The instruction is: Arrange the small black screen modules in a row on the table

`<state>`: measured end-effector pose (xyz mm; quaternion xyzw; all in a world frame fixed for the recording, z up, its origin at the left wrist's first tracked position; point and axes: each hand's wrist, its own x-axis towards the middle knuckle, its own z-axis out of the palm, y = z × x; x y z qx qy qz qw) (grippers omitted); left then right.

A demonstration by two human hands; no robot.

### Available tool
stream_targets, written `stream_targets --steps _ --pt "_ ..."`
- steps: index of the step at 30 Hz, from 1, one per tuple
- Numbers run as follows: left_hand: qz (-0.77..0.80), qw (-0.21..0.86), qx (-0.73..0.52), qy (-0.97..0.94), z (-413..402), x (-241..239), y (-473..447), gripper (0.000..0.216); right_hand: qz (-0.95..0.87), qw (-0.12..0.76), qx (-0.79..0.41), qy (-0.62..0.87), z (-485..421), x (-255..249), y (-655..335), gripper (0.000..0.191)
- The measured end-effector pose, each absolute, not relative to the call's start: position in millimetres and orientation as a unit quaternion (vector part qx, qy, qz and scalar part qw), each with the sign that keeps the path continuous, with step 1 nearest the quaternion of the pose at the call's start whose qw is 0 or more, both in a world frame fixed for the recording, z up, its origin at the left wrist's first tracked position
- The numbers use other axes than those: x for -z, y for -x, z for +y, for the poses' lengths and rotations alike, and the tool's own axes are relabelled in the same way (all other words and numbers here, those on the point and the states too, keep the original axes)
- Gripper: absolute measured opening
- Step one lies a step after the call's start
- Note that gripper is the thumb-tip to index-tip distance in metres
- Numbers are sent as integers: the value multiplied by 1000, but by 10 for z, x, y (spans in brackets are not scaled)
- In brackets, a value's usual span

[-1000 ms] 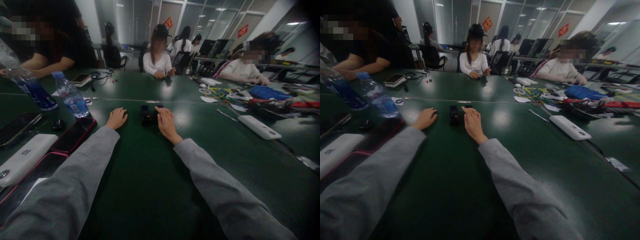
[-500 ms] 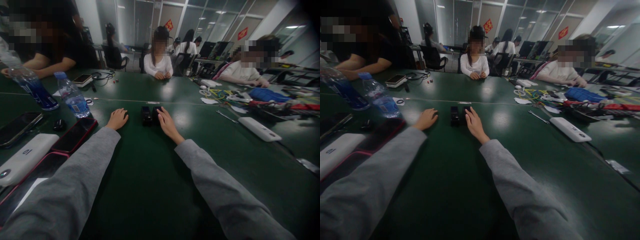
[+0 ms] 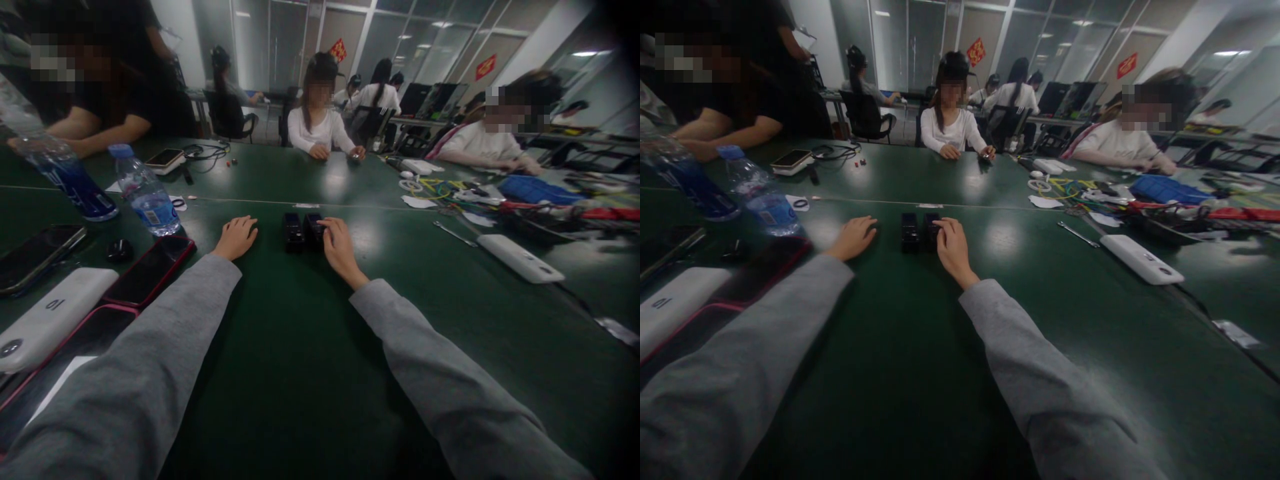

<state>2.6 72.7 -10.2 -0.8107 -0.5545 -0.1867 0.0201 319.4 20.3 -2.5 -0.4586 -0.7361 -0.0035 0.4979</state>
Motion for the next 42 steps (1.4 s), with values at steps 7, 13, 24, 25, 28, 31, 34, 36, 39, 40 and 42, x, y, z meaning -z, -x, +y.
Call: stream_targets --steps 7,13,24,25,28,31,34,36,39,40,42 --pt "-436 105 294 844 507 -138 -219 45 -706 495 2 506 171 9 -3184 31" --pt "-320 106 255 906 346 -225 -420 47 -721 467 -37 510 163 18 -3173 33" --pt "-315 107 249 909 384 -185 -404 48 -779 398 -60 480 124 23 -3135 54" --pt "-313 107 250 910 379 -190 -405 47 -783 393 -61 478 123 29 -3133 56" --pt "-306 106 248 913 369 -197 -406 47 -791 384 -67 472 134 48 -3138 61" --pt "-305 103 246 914 375 -188 -403 47 -794 379 -74 469 161 61 -3155 61" --pt "-311 103 244 913 381 -179 -402 47 -797 381 -78 462 177 59 -3169 60" --pt "-316 102 244 911 380 -179 -404 47 -798 383 -80 458 172 51 -3169 60" --pt "-324 96 244 909 370 -186 -408 48 -805 372 -79 456 147 35 -3160 60" --pt "-327 93 244 908 366 -189 -410 48 -807 365 -77 458 138 31 -3157 61" --pt "-329 89 243 908 357 -196 -413 48 -811 352 -74 461 124 27 -3153 62"
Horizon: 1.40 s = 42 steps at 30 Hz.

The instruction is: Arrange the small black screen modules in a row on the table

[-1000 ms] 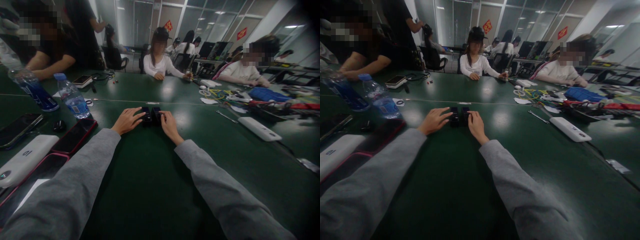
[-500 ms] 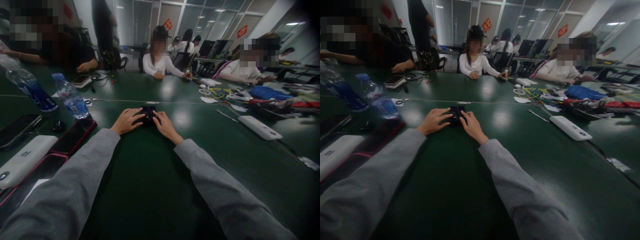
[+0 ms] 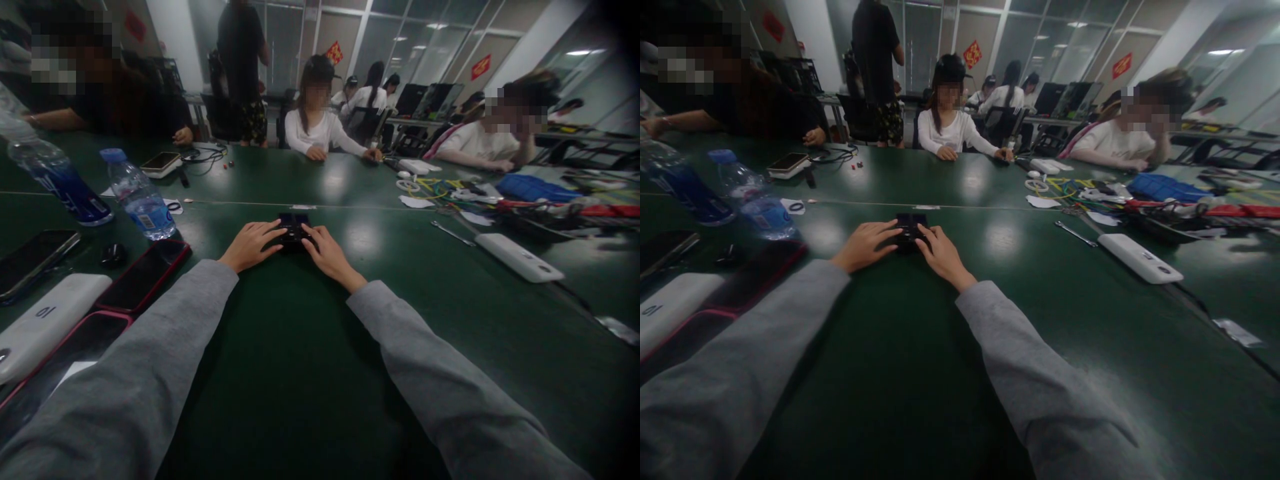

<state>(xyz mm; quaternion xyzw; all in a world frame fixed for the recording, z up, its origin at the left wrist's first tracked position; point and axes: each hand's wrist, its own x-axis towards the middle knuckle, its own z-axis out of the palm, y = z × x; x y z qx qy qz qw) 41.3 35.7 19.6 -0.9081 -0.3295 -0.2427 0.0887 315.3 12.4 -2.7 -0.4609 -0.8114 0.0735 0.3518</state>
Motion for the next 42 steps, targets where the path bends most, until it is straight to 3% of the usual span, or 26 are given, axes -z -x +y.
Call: stream_targets --steps 13,42 --pt "-336 71 241 908 367 -184 -414 47 -809 333 -65 480 141 32 -3144 52" --pt "-341 -3 280 898 294 -232 -412 43 -822 326 -43 466 129 11 -3129 54"
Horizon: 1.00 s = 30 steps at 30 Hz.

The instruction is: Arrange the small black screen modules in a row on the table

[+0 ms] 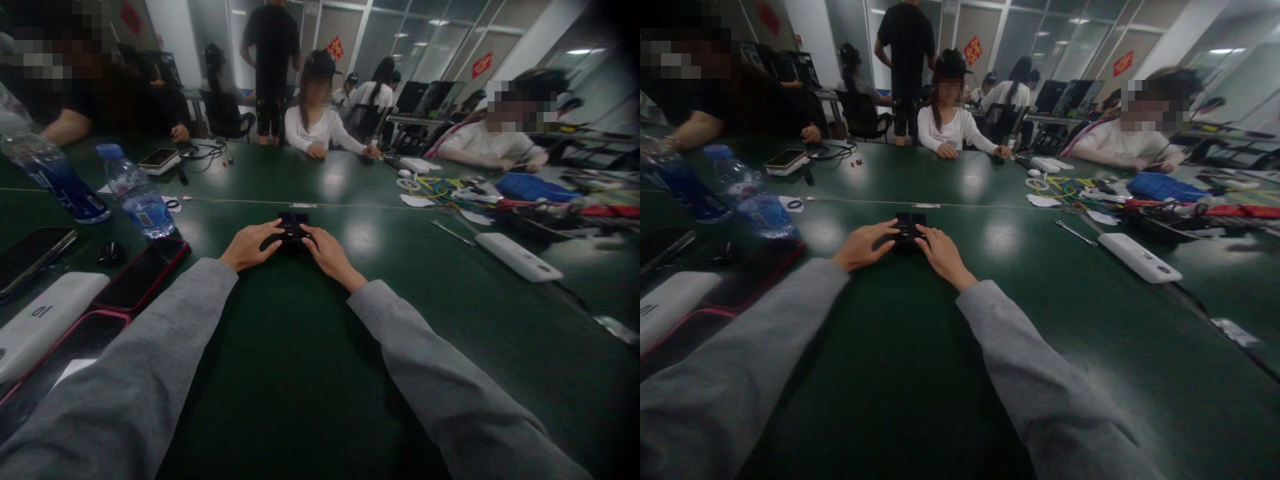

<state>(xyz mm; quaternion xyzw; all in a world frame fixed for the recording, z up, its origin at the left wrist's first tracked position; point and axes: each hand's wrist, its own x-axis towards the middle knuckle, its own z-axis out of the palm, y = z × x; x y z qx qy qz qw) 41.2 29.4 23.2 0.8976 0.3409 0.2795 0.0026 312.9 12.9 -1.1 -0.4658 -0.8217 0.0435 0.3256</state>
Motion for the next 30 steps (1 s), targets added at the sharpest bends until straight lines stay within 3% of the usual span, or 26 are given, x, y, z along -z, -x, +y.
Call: stream_targets --steps 30 --pt "364 -47 -290 -884 349 -195 -392 45 -825 316 -30 467 142 28 -3119 57"
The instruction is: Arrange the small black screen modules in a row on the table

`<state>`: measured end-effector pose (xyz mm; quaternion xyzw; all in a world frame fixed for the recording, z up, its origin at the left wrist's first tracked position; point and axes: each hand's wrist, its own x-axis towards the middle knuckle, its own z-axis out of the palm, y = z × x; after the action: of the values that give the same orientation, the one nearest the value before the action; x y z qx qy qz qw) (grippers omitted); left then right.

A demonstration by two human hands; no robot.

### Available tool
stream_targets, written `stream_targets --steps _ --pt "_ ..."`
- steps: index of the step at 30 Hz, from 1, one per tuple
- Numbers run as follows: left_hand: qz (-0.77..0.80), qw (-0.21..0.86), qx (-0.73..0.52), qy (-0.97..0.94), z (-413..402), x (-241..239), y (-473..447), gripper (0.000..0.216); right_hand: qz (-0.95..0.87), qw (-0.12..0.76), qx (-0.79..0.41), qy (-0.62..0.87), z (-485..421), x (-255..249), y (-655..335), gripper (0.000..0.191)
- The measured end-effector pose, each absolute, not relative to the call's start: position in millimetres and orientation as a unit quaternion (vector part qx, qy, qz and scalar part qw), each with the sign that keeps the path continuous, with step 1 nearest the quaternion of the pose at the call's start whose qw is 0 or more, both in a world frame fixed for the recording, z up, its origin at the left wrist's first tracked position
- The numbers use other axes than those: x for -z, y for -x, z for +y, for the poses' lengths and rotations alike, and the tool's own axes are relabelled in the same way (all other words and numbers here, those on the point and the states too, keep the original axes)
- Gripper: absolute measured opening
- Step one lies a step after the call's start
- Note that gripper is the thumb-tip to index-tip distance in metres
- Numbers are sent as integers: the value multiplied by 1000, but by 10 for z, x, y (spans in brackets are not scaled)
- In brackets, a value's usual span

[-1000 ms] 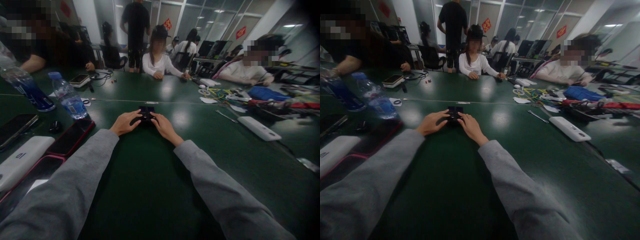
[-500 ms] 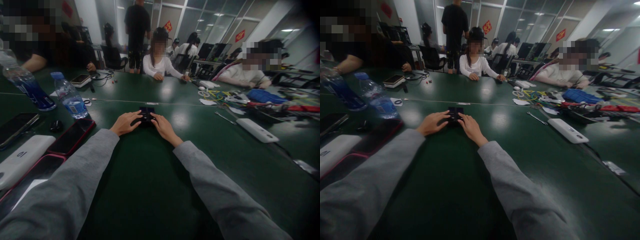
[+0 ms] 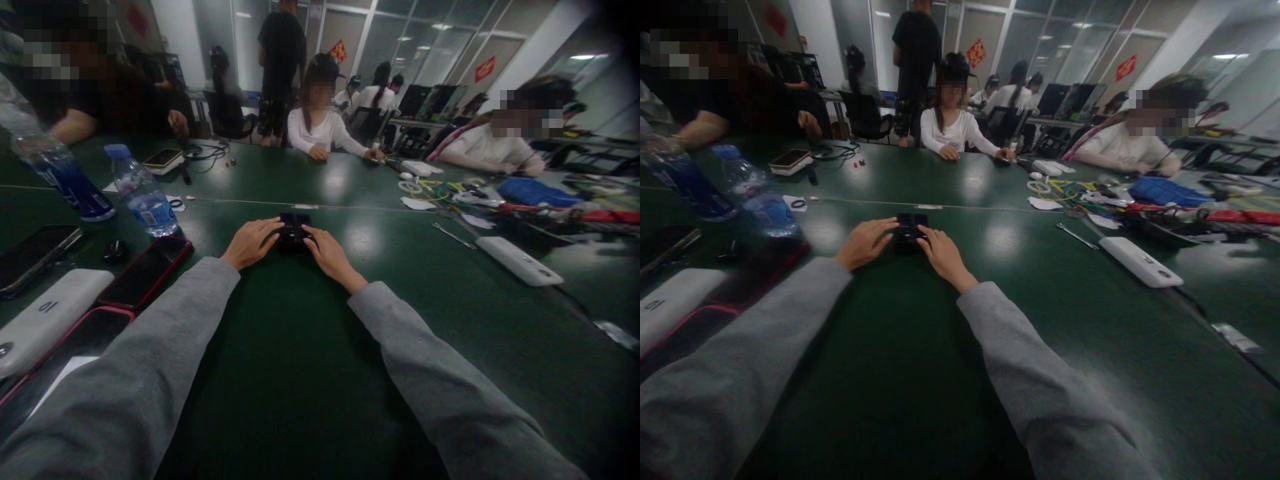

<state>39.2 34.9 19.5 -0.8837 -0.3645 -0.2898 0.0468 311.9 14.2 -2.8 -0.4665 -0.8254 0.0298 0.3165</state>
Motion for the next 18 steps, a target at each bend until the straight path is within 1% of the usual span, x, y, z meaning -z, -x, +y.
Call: stream_targets --steps 3,6,11,14,18 --pt "-418 71 304 853 402 -151 -373 47 -827 315 -34 464 131 11 -3116 60" --pt "-480 78 277 829 472 -62 -340 52 -827 313 -42 466 112 -19 -3110 61" --pt "-546 -2 167 821 555 52 -313 54 -825 305 -60 473 81 -70 -3107 66" --pt "-540 -18 156 827 566 50 -324 55 -823 303 -62 476 73 -81 -3111 68" --pt "-538 -29 156 828 568 44 -339 53 -823 305 -64 475 77 -72 -3118 64"
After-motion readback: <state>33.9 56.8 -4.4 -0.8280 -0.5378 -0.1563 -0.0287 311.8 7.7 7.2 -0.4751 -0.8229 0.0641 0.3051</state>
